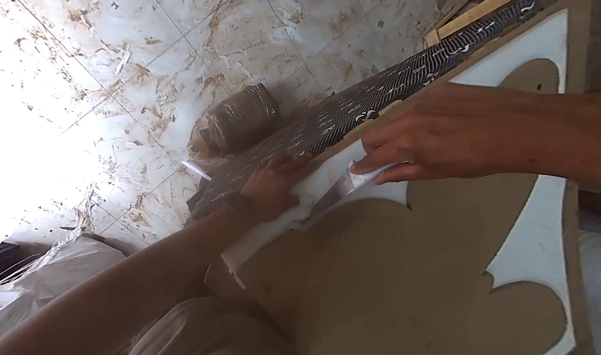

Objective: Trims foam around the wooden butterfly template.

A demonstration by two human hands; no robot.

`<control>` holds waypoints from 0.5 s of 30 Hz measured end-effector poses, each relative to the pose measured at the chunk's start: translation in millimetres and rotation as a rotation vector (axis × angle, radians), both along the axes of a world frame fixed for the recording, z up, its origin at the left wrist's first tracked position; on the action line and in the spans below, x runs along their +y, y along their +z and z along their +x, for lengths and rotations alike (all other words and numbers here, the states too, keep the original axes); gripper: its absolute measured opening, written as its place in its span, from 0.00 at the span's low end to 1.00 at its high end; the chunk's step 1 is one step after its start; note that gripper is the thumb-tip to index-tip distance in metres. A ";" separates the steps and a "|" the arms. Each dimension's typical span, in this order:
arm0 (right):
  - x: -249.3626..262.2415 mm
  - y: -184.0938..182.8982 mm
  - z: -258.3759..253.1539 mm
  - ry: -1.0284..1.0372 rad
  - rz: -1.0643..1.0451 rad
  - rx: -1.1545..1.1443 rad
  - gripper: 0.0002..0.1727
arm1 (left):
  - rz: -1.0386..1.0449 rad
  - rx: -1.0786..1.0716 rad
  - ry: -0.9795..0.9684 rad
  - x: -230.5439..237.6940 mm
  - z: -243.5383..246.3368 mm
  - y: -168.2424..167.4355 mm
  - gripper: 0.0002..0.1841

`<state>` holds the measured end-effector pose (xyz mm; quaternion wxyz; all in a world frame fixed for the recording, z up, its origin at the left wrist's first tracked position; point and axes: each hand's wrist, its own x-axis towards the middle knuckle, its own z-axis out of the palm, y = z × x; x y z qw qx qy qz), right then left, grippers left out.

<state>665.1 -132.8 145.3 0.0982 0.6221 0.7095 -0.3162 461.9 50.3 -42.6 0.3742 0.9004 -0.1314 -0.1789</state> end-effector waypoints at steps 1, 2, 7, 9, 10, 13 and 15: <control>-0.6 5.6 2.3 -0.003 -0.002 -0.021 0.20 | -0.010 0.003 0.005 -0.4 -0.5 -0.2 0.41; -2.9 13.0 3.8 -0.014 -0.004 -0.044 0.20 | -0.015 0.005 0.007 -0.5 -0.7 -0.8 0.40; -58.3 55.4 8.6 -0.207 0.006 -0.082 0.25 | -0.002 0.000 0.005 -0.6 0.1 -1.5 0.39; -99.6 65.7 5.2 -0.366 0.019 -0.074 0.26 | 0.007 0.016 -0.002 0.3 -0.1 0.2 0.39; -120.1 69.8 1.7 -0.461 0.016 -0.070 0.26 | 0.013 0.018 -0.007 0.1 -0.5 0.7 0.39; -168.2 67.9 -18.0 -0.717 0.020 -0.008 0.25 | 0.021 0.004 -0.010 -0.6 -2.1 1.8 0.38; -188.2 53.1 -30.0 -0.800 0.002 0.027 0.26 | 0.010 0.018 0.028 -2.8 -1.7 7.3 0.36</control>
